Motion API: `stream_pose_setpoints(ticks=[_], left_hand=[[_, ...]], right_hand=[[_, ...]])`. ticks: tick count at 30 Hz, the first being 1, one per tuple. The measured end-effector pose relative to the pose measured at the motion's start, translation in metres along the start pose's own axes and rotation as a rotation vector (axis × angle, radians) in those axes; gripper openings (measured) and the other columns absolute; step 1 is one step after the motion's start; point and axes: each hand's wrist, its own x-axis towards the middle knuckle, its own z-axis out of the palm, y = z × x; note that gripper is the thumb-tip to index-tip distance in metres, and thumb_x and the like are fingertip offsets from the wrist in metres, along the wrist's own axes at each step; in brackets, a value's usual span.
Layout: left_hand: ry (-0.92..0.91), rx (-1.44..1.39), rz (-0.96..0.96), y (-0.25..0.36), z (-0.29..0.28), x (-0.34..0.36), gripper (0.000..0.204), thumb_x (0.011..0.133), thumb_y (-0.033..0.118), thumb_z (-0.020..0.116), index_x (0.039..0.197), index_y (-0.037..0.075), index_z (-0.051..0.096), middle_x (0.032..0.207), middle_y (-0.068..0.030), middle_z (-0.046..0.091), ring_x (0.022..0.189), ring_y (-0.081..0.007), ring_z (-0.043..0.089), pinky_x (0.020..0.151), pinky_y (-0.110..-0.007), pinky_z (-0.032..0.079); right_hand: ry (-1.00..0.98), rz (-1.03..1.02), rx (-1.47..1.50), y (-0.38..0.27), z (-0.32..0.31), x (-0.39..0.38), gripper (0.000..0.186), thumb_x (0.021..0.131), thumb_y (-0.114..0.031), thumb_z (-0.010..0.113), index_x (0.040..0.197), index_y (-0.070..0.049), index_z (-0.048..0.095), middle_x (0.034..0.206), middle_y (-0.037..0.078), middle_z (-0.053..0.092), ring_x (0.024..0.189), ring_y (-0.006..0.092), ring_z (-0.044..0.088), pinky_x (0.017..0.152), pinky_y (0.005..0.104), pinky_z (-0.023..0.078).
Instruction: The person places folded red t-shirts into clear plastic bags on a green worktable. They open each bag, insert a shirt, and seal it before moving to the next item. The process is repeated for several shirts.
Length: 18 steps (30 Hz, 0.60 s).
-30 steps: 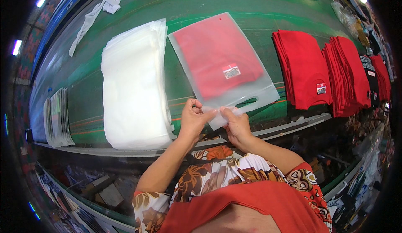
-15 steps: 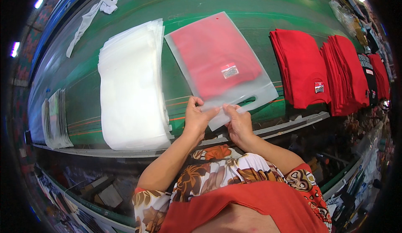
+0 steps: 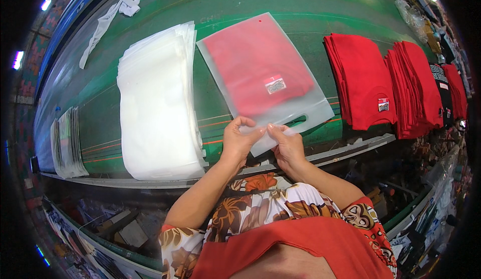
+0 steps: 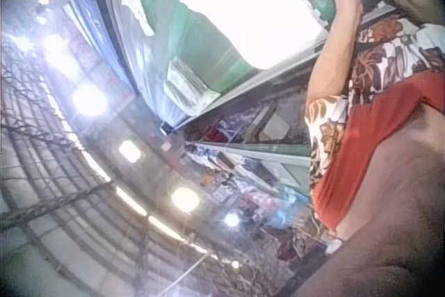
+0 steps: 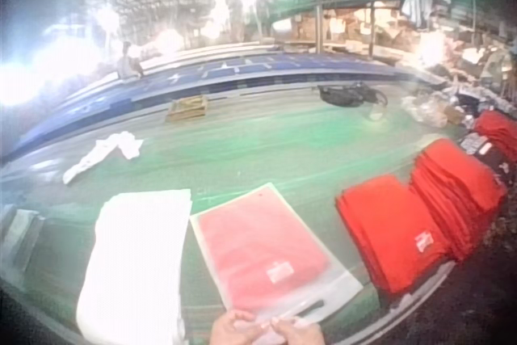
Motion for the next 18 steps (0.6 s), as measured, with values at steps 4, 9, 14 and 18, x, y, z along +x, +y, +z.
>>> stream_pose_setpoints(ticks=[4, 9, 14, 18], left_hand=[[-0.016, 0.009, -0.051, 0.010, 0.001, -0.003, 0.025, 0.077, -0.001, 0.081, 0.090, 0.005, 0.060, 0.091, -0.0034, 0.061, 0.081, -0.0122, 0.060, 0.069, -0.027, 0.050], [-0.025, -0.018, -0.086, 0.011, 0.002, -0.002, 0.024, 0.079, -0.006, 0.077, 0.090, 0.007, 0.061, 0.089, -0.0039, 0.063, 0.078, -0.0118, 0.062, 0.067, -0.027, 0.051], [0.015, -0.111, -0.052, 0.006, 0.011, -0.003, 0.029, 0.075, -0.001, 0.082, 0.089, 0.005, 0.058, 0.089, -0.0050, 0.061, 0.080, -0.0130, 0.060, 0.066, -0.027, 0.051], [0.045, -0.063, -0.040, 0.004, 0.015, 0.001, 0.032, 0.075, -0.001, 0.082, 0.088, 0.006, 0.055, 0.088, -0.0055, 0.060, 0.079, -0.0127, 0.060, 0.064, -0.027, 0.051]], right_hand=[[0.009, -0.036, 0.043, -0.004, -0.007, 0.003, 0.013, 0.090, -0.015, 0.074, 0.090, -0.008, 0.063, 0.080, -0.001, 0.064, 0.065, 0.0073, 0.060, 0.052, 0.0217, 0.043], [0.032, -0.044, 0.074, -0.004, -0.010, 0.009, 0.013, 0.090, -0.015, 0.074, 0.088, -0.009, 0.062, 0.079, -0.001, 0.063, 0.064, 0.0072, 0.058, 0.052, 0.0211, 0.042], [0.017, -0.052, 0.002, -0.004, -0.011, 0.007, 0.013, 0.090, -0.016, 0.074, 0.088, -0.011, 0.062, 0.081, -0.001, 0.063, 0.064, 0.0065, 0.058, 0.051, 0.0210, 0.042], [0.010, -0.038, 0.046, -0.010, -0.005, -0.002, 0.013, 0.090, -0.016, 0.074, 0.089, -0.011, 0.062, 0.082, -0.002, 0.063, 0.067, 0.0062, 0.059, 0.054, 0.0212, 0.043]])
